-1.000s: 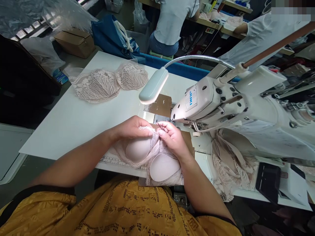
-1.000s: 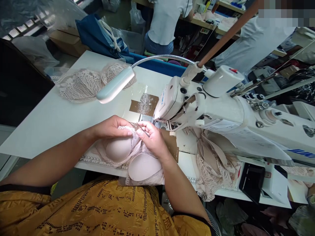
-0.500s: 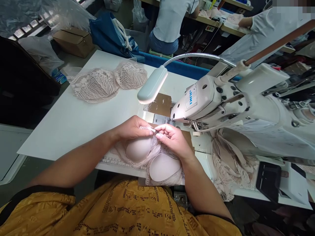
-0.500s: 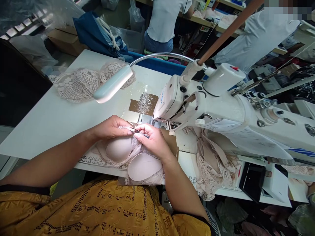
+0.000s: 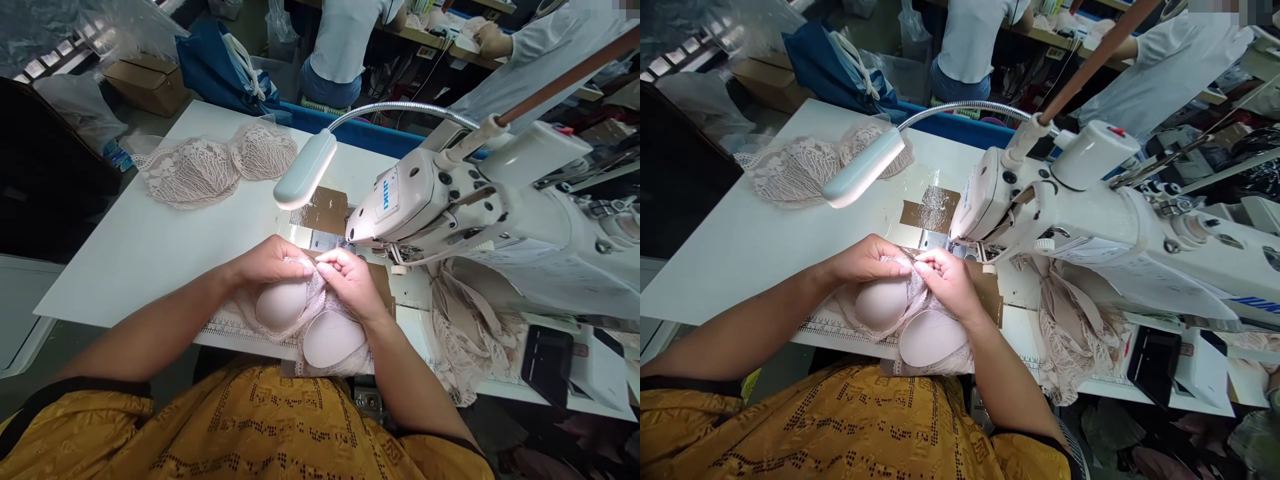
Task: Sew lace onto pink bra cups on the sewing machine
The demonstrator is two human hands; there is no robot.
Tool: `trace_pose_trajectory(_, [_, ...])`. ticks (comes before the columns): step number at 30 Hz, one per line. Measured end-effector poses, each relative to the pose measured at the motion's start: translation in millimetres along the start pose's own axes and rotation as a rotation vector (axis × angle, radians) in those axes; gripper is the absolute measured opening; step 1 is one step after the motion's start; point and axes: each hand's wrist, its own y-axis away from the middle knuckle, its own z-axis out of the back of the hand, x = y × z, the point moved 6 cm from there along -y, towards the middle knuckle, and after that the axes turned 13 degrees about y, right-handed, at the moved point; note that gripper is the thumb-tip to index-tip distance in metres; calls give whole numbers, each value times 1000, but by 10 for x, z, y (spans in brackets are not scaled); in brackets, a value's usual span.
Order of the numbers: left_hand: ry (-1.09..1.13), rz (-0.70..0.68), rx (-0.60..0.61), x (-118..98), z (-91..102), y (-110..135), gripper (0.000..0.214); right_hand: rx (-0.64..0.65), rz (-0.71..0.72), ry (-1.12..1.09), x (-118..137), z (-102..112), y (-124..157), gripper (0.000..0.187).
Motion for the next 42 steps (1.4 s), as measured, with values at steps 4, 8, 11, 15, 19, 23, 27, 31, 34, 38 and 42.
trace_pose_trajectory(4, [35, 6, 66, -13, -35, 6, 29, 87, -88, -101, -66, -75, 1, 40])
trace_pose_trajectory(8, [170, 117, 37, 79, 78, 13, 46, 72, -134, -19, -95, -52, -3, 27])
trace_pose_trajectory(11, [297, 182, 37, 176, 170, -3, 60, 45, -145, 16, -106, 0, 0, 23])
trace_pose_trajectory(15, [468, 192, 87, 243, 215, -45, 64, 58, -133, 45, -126, 10, 13, 22])
trace_pose_trajectory(19, [492, 202, 37, 247, 257, -50, 72, 57, -96, 124, -129, -8, -1, 20])
trace_pose_trajectory(23, [262, 153, 118, 166, 190, 14, 57, 44, -42, 318, -34, 122, 60, 23])
trace_pose_trajectory(27, [-19, 68, 205, 138, 127, 81, 42, 11, -180, 615, -58, 514, 438, 43])
trace_pose_trajectory(31, [-67, 20, 186, 150, 140, 77, 29, 165, -310, 675, -281, 623, 977, 29])
trace_pose_trajectory(34, [-49, 9, 191, 135, 126, 78, 39, 200, -258, 681, -360, 504, 1196, 30])
trace_pose_trajectory(38, [-151, -20, 167, 31, 131, 163, 38, -23, -174, 693, -279, 534, 1184, 35])
trace_pose_trajectory(42, [-367, -70, 17, -178, 176, 282, 22, -270, -77, 856, -69, 648, 1019, 33])
